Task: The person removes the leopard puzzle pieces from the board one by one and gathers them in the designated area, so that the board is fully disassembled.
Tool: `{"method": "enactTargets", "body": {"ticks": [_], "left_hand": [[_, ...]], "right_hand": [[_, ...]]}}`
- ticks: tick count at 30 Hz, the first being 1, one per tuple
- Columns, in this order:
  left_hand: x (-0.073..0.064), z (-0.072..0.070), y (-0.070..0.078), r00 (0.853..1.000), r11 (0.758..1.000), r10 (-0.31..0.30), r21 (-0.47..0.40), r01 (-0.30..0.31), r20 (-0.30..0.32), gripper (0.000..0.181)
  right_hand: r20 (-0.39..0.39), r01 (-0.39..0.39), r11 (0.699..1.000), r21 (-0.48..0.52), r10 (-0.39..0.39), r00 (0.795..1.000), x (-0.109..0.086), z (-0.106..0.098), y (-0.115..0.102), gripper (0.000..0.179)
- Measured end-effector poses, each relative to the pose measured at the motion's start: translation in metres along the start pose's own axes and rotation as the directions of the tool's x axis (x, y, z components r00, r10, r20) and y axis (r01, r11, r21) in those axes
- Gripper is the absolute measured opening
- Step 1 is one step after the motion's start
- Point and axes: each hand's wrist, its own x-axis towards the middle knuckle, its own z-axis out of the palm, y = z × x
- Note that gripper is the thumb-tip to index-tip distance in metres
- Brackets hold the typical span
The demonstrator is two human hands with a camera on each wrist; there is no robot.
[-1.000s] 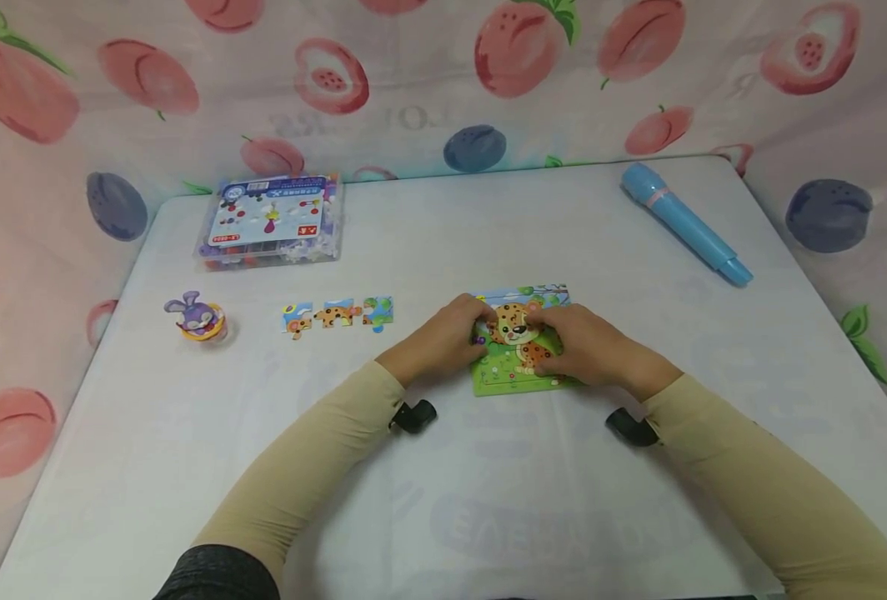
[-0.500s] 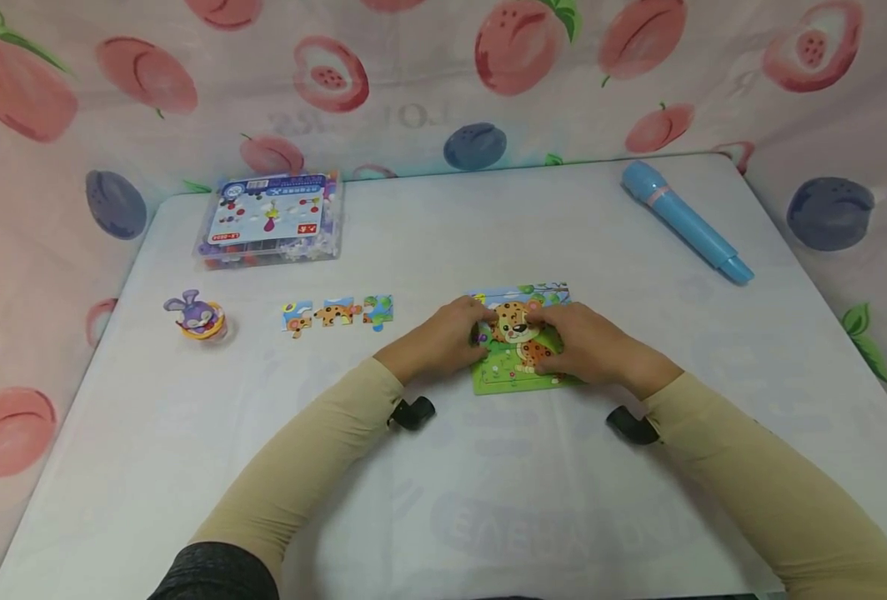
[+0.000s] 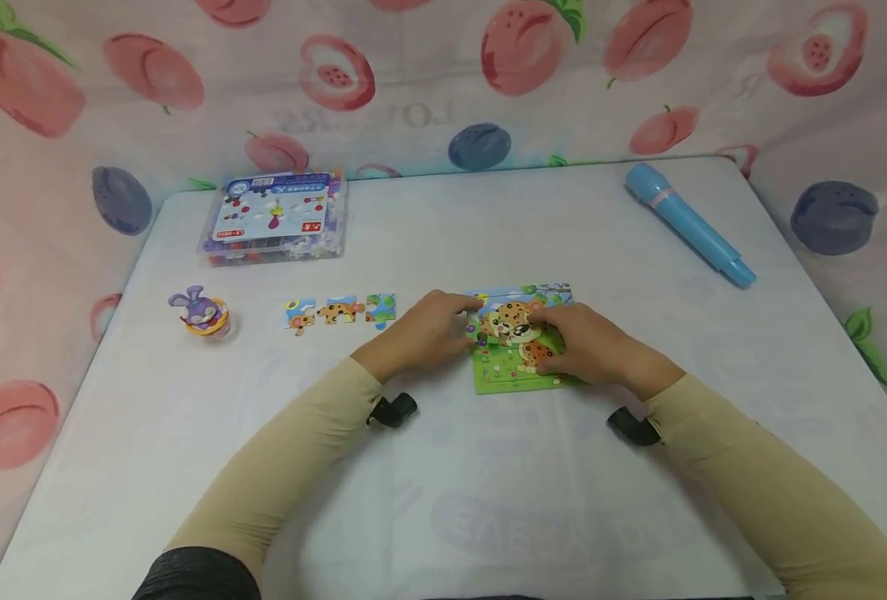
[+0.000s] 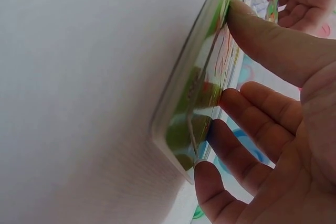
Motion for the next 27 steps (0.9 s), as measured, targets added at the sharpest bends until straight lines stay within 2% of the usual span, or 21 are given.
{"method": "enactTargets", "body": {"ticks": [2,5,9,11,21,27], "left_hand": [[-0.004,-0.003,-0.002,1.000,1.000,-0.008,-0.007,0.008,-0.002,0.053],[-0.012,-0.006,-0.007,0.999,0.997,-0.053,-0.060,0.054,0.006,0.053],[-0.023,-0.010,-0.015,0.991,0.980,-0.131,-0.151,0.132,0.015,0.052],[-0.028,-0.013,-0.019,0.989,0.974,-0.146,-0.172,0.146,0.011,0.051],[-0.050,-0.021,-0.035,0.986,0.970,-0.157,-0.196,0.145,-0.048,0.041],[-0.068,-0.031,-0.048,0.986,0.983,-0.139,-0.134,0.126,-0.092,0.045]], "right_hand": [[-0.003,-0.003,1.000,-0.001,0.003,1.000,0.000,0.000,0.001,0.069],[-0.005,-0.006,1.000,0.002,0.006,1.000,0.001,0.002,0.001,0.069],[-0.006,-0.001,1.000,0.006,0.001,1.000,0.000,0.002,0.000,0.068],[-0.010,0.010,1.000,0.005,-0.010,1.000,0.000,0.001,0.000,0.068],[-0.024,0.027,1.000,0.012,-0.027,0.999,0.000,0.000,0.000,0.067],[-0.019,0.019,1.000,0.015,-0.019,1.000,0.000,0.001,0.001,0.068]]}}
